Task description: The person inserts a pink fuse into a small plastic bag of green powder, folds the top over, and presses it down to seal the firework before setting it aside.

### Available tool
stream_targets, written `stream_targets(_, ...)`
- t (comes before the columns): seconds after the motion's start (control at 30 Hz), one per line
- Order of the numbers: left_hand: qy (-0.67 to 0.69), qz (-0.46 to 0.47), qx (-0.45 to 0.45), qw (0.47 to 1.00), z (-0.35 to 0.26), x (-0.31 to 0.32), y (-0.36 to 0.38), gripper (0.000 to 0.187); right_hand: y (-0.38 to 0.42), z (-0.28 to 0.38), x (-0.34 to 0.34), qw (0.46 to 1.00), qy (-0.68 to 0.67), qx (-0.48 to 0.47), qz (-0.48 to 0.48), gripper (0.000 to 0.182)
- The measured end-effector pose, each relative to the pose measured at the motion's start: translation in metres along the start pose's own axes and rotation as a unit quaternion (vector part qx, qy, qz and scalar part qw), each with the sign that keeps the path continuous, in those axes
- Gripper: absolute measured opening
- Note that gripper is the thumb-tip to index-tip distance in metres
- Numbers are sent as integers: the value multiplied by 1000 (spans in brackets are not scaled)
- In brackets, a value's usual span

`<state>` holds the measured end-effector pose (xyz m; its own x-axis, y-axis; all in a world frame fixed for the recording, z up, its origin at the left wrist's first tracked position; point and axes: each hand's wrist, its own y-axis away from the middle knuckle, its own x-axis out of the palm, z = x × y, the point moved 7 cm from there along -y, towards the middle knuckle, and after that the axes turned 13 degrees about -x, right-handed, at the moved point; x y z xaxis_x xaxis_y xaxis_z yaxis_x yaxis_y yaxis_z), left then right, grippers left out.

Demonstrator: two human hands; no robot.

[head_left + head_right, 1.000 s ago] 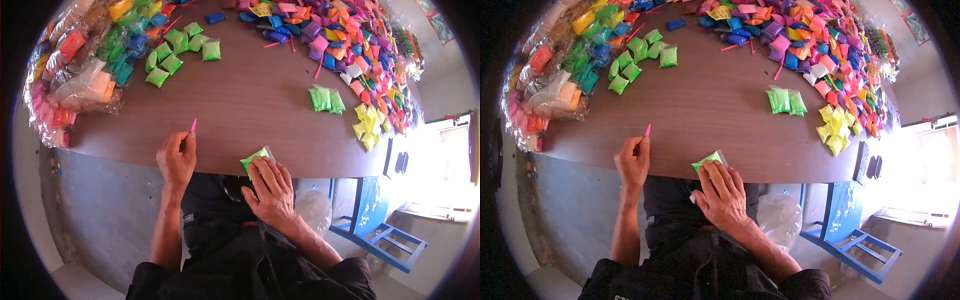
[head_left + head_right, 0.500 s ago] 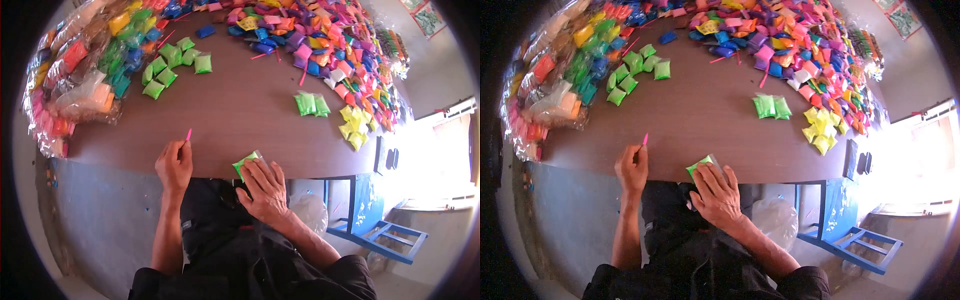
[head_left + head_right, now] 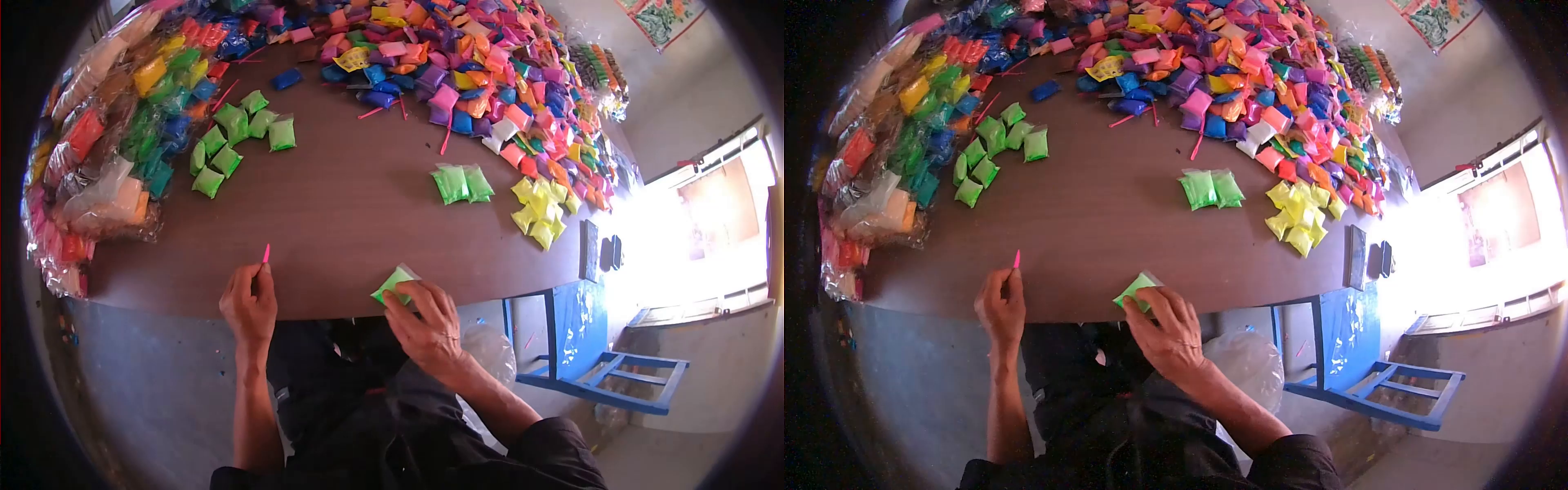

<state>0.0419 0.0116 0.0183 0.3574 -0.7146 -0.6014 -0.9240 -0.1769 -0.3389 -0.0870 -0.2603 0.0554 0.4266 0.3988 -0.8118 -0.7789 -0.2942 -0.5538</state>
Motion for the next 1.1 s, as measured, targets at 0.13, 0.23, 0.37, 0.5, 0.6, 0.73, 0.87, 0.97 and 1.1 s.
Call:
stream_targets(0.13,-12,7,-8,1000,1,0,0,13,-12,-31,-7,1000,-11,-10,-6,40)
stream_targets(0.23,-18,0,9,1000,-2,0,-1,11,-36,-52,-6,999,-17,-41,-9,47)
stream_targets(0.37,-5,-17,31,999,-6,-2,0,11,-72,-87,5,995,34,-91,-20,43)
stream_targets(0.5,-9,-10,21,1000,0,0,1,10,-84,-116,19,989,114,-98,-5,31)
stream_targets(0.6,-11,-1,13,1000,2,0,1,9,-82,-127,22,985,152,-80,10,31)
stream_targets(0.73,-1,-10,19,1000,-1,2,1,8,-74,-135,25,983,172,-58,21,31)
stream_targets(0.87,-7,-4,16,1000,3,2,2,8,-71,-136,25,983,176,-43,29,32)
stream_targets(0.97,-19,-7,27,999,1,0,2,7,-74,-138,26,981,186,-31,40,32)
stream_targets(1.1,-15,-16,32,999,2,1,3,10,-74,-144,28,982,183,-34,32,36)
